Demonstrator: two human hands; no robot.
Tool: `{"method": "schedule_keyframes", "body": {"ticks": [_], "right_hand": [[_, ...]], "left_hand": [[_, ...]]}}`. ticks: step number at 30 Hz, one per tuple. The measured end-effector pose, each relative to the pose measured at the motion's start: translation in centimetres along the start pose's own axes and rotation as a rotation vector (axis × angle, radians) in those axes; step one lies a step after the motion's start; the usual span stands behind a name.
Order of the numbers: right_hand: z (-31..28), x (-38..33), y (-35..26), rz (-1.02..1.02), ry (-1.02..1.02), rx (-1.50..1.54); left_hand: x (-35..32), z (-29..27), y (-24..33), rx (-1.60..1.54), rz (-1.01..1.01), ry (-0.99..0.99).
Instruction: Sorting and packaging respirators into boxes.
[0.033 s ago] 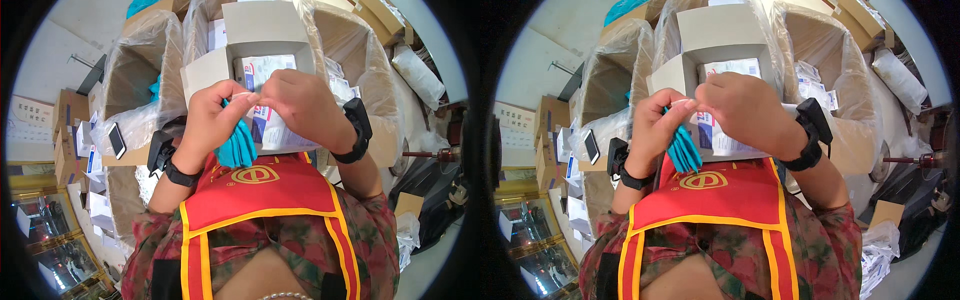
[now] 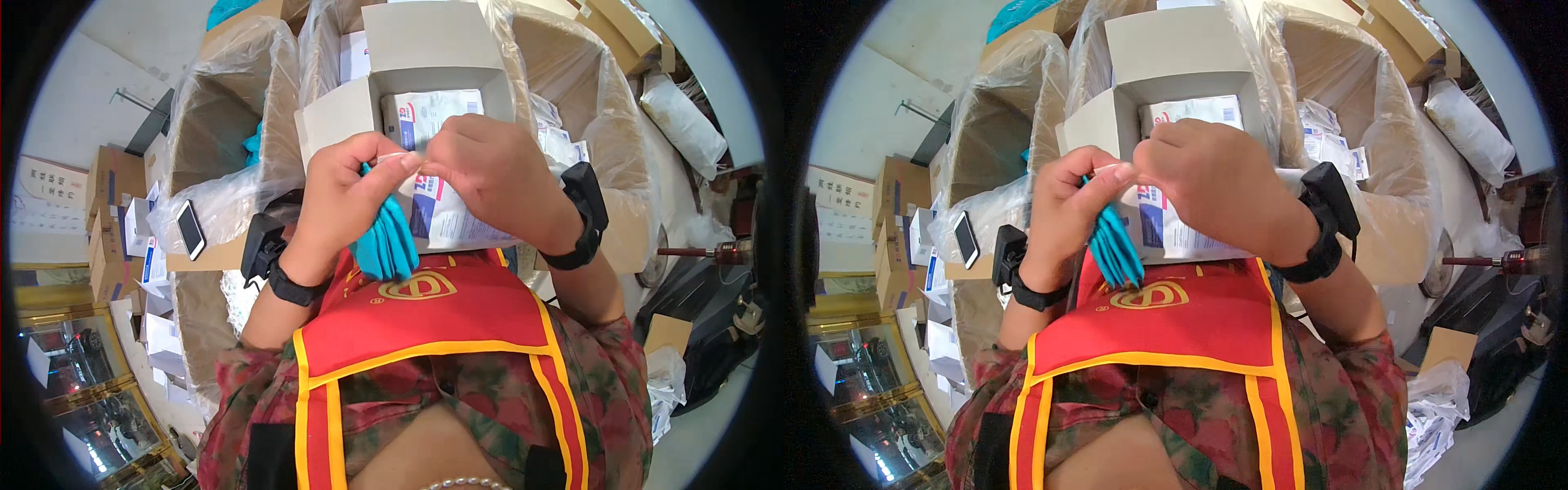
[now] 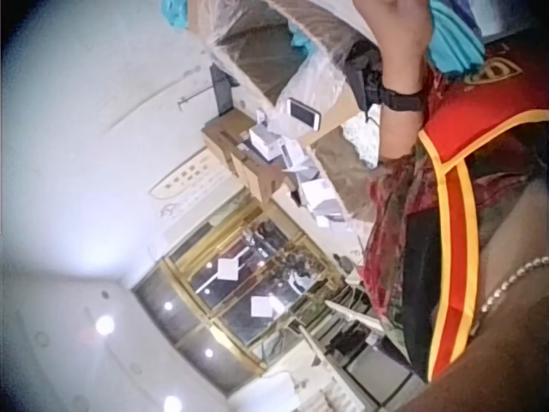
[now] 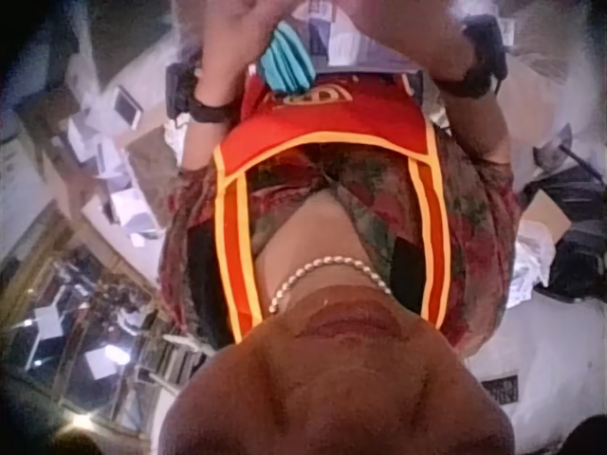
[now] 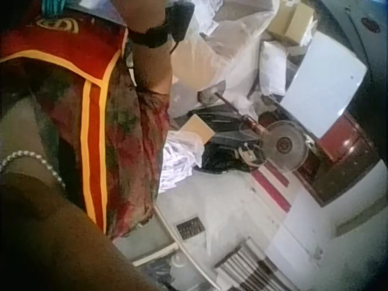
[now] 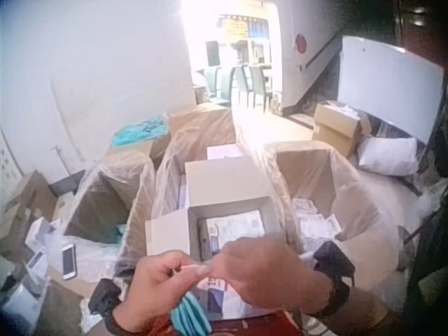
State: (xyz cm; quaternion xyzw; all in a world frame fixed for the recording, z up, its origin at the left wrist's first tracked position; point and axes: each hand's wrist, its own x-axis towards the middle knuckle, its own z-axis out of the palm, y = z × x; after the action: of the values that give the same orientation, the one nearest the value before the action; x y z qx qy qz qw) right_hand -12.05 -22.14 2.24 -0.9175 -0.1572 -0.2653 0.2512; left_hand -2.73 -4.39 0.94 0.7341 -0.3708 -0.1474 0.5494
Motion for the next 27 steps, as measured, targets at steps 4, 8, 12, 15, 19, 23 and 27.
{"method": "schedule_keyframes", "body": {"ticks": [4,8,12,15,19,23,27], "right_hand": [[-0.6,-0.2,-1.1,-0.152,0.012,-0.148],[-0.3,-1.1,-3.3,-0.236,0.071,-0.058],[-1.5,-1.6,-4.3,-0.247,0.129,0.034],[-3.2,-2.0,-4.5,-0.144,0.042,0.242],[-2.7,-1.9,-2.5,0.029,-0.028,0.196],[-1.9,-2.1,-0.6,0.112,0.036,0.214],[-1.2,-1.6,0.5,0.151,0.062,0.201]], "left_hand": [[-0.2,-0.1,0.2,-0.358,-0.227,0.031],[1.1,-0.2,-0.8,-0.541,-0.380,0.118],[1.9,-0.6,-4.3,-0.428,-0.319,0.110],[2.0,-0.7,-5.4,-0.410,-0.335,0.117],[1.8,-0.9,-2.9,-0.362,-0.206,0.009],[1.4,-2.1,-2.5,-0.194,-0.153,0.040],[0.6,-2.3,-1.0,0.075,-0.031,0.268]]}}
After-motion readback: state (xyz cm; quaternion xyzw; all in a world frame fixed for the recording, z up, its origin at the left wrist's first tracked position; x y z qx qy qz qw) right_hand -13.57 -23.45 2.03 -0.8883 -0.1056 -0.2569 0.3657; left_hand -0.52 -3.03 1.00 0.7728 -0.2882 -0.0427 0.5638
